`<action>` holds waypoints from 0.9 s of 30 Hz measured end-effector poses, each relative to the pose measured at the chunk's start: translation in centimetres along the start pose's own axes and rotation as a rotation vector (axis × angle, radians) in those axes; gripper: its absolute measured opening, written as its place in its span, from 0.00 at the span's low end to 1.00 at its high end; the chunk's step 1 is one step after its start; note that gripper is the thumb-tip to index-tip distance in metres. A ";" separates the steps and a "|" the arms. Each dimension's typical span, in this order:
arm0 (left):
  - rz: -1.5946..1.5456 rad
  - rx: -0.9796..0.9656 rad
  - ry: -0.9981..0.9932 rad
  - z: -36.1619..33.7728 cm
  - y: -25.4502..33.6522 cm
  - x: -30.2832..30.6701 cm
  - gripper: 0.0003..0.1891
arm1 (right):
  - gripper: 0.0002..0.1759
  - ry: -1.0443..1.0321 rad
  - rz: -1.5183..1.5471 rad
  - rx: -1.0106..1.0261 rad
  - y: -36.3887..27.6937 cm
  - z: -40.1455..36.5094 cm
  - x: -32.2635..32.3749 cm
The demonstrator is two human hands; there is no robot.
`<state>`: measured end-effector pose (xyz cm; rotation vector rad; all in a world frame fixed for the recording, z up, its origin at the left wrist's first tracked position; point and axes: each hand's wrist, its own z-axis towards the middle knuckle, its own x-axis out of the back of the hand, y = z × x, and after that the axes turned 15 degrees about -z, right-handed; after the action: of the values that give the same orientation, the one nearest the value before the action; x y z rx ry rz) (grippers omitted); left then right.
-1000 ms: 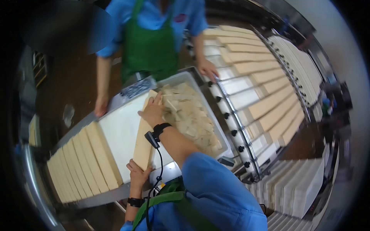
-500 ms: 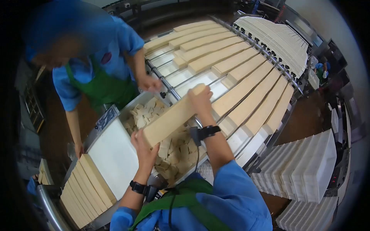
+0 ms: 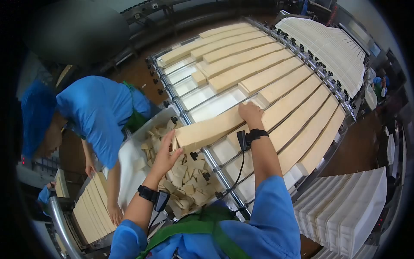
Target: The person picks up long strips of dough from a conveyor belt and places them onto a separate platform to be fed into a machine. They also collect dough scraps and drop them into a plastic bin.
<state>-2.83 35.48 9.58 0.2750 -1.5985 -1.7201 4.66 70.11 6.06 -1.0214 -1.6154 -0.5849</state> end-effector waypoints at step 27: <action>-0.108 0.236 0.819 -19.2 -6.4 4.1 0.20 | 0.14 0.480 -0.250 0.855 -7.8 -10.1 -8.3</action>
<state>3.79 17.77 1.28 1.0468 -1.1620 -1.2278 3.69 55.46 2.16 -0.0361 -1.3475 -0.2174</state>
